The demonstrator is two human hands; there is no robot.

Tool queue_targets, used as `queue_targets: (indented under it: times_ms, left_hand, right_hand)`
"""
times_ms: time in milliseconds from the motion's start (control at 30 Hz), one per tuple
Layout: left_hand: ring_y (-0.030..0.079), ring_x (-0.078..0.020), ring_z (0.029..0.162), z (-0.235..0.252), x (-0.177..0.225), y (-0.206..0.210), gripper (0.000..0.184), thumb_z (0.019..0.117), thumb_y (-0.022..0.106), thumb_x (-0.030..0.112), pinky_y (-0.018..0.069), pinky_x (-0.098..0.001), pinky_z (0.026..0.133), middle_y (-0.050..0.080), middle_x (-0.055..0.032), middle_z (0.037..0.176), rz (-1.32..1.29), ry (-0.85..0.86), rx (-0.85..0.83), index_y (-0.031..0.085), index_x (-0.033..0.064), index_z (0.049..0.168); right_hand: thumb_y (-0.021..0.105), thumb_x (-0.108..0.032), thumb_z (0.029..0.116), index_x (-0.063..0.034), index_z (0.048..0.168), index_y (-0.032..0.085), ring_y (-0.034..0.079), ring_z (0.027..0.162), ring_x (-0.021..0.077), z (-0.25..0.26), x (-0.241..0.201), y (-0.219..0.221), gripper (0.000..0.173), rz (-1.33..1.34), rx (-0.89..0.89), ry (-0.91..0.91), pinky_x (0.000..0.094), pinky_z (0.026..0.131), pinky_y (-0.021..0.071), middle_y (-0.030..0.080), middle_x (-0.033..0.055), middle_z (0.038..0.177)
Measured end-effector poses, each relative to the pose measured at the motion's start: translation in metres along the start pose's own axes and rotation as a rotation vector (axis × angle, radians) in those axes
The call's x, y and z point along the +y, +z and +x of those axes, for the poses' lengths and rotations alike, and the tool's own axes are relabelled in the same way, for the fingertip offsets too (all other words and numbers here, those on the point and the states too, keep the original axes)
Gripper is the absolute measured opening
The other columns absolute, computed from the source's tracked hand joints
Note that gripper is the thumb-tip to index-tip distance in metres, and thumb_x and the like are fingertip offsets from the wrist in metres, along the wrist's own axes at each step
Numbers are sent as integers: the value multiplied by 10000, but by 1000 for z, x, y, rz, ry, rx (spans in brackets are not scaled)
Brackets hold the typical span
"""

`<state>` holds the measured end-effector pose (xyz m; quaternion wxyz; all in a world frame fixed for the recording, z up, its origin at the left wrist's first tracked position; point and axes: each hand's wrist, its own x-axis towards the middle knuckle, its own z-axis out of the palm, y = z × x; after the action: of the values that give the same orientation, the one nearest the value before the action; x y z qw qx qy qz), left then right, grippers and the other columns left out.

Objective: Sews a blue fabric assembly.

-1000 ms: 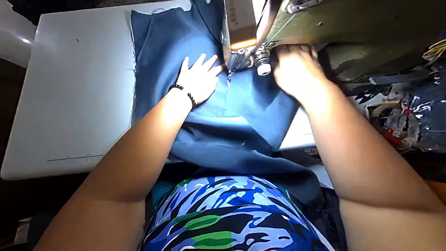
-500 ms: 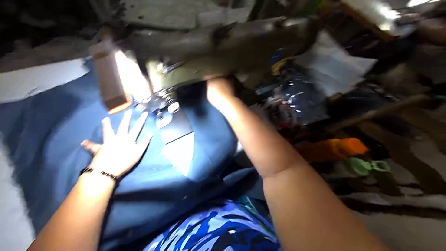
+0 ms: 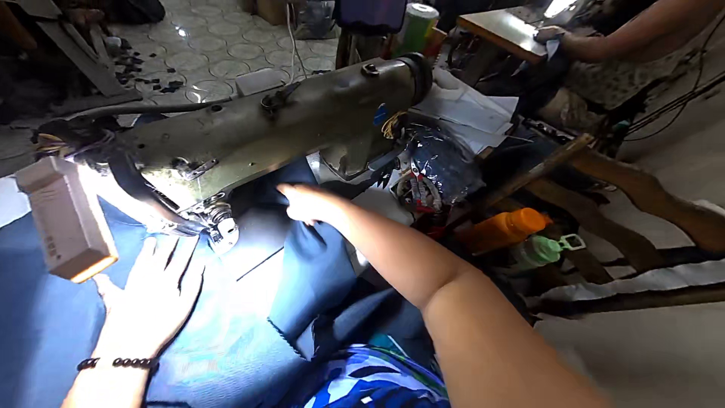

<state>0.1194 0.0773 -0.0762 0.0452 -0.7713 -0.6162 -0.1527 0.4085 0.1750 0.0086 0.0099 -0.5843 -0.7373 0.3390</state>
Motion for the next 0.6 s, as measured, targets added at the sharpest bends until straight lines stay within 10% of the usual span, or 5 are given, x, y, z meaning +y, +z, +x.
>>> queue_targets:
  times_ms: [200, 300, 367, 467, 600]
  left_hand:
    - [307, -494, 1501, 9, -7, -7, 661, 1037, 224, 601, 145, -910, 996, 432, -100, 1614, 21, -178, -70, 500, 266, 1536]
    - [296, -488, 1508, 8, -5, -10, 663, 1040, 205, 607, 137, -909, 1000, 391, -90, 1641, 12, -181, -73, 452, 291, 1567]
    - [290, -483, 1512, 6, -4, -13, 675, 1037, 196, 614, 134, -919, 986, 380, -80, 1648, 20, -167, -81, 423, 291, 1584]
    - [268, -474, 1525, 4, 0, -16, 687, 1031, 187, 625, 97, -919, 998, 360, -81, 1658, 5, -172, -115, 400, 296, 1595]
    - [268, -482, 1522, 5, -3, -14, 680, 1038, 178, 617, 90, -914, 1006, 344, -98, 1664, 0, -150, -118, 404, 294, 1592]
  right_hand:
    - [624, -174, 1003, 30, 1404, 568, 502, 1396, 276, 66, -25, -8, 453, 84, 460, -204, 403, 1186, 367, 577, 202, 1450]
    - [573, -263, 1030, -56, 1346, 650, 485, 1402, 348, 40, -34, 13, 386, -71, 390, -288, 580, 1168, 352, 604, 182, 1421]
    - [638, -165, 980, -66, 1151, 747, 626, 1168, 303, 0, -16, 35, 226, -26, 435, -533, 513, 1008, 505, 703, 147, 1157]
    - [598, -84, 996, 51, 1038, 739, 676, 886, 226, -99, 25, 45, 200, 184, -136, -676, 386, 823, 544, 718, 167, 945]
    - [579, -222, 1051, -26, 1241, 711, 686, 1087, 372, -158, 72, 60, 303, -136, -513, -321, 582, 955, 519, 703, 214, 1197]
